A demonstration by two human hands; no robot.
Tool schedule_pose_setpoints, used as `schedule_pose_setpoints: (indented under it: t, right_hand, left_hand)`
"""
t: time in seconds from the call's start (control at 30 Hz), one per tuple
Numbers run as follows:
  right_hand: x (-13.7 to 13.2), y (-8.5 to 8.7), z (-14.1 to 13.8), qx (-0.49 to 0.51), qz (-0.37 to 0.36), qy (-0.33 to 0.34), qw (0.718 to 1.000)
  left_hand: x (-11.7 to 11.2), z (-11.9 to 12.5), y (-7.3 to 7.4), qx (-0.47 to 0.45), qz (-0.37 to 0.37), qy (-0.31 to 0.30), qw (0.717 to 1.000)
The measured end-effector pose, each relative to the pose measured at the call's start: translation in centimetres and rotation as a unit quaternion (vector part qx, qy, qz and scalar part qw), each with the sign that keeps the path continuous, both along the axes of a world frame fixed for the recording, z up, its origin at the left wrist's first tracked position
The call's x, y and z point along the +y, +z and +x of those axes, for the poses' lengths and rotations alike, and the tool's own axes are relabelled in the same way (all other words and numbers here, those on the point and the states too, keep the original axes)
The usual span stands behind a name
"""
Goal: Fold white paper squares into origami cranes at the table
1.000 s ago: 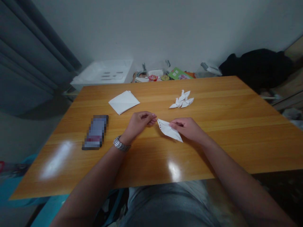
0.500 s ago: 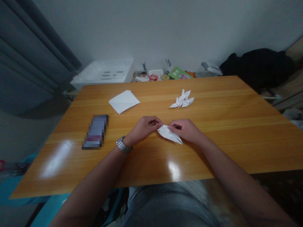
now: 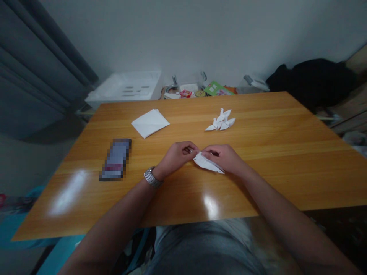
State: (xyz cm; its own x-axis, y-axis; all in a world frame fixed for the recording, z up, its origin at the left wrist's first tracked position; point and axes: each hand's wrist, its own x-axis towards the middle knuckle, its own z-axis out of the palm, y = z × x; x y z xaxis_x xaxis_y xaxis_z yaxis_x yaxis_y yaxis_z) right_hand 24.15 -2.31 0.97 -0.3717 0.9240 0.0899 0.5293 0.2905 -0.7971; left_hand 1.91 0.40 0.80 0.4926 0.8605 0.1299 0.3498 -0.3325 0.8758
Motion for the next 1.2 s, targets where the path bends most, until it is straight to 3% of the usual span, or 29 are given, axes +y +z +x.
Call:
schedule_pose_setpoints:
  t: [0.27, 0.47, 0.67, 0.8, 1.2]
  right_hand:
    - [-0.04, -0.18, -0.07, -0.006, 0.009, -0.008, 1.000]
    - [0.22, -0.34, 0.31, 0.032, -0.007, -0.015, 0.999]
    - [0.41, -0.23, 0.68, 0.008, -0.012, -0.011, 1.000]
    - [0.45, -0.37, 0.74, -0.002, -0.012, -0.005, 1.000]
    - [0.31, -0.30, 0.38, 0.016, 0.000, -0.007, 1.000]
  left_hand:
    - [-0.38, 0.04, 0.70, 0.033, 0.028, -0.019, 0.999]
    - [0.33, -0.47, 0.45, 0.025, 0.020, 0.002, 0.999]
    - [0.36, -0.31, 0.09, 0.038, 0.043, 0.020, 0.998]
    - [-0.17, -0.11, 0.50, 0.044, 0.058, -0.001, 0.997]
    - [0.07, -0.35, 0.77, 0.048, 0.027, -0.023, 0.998]
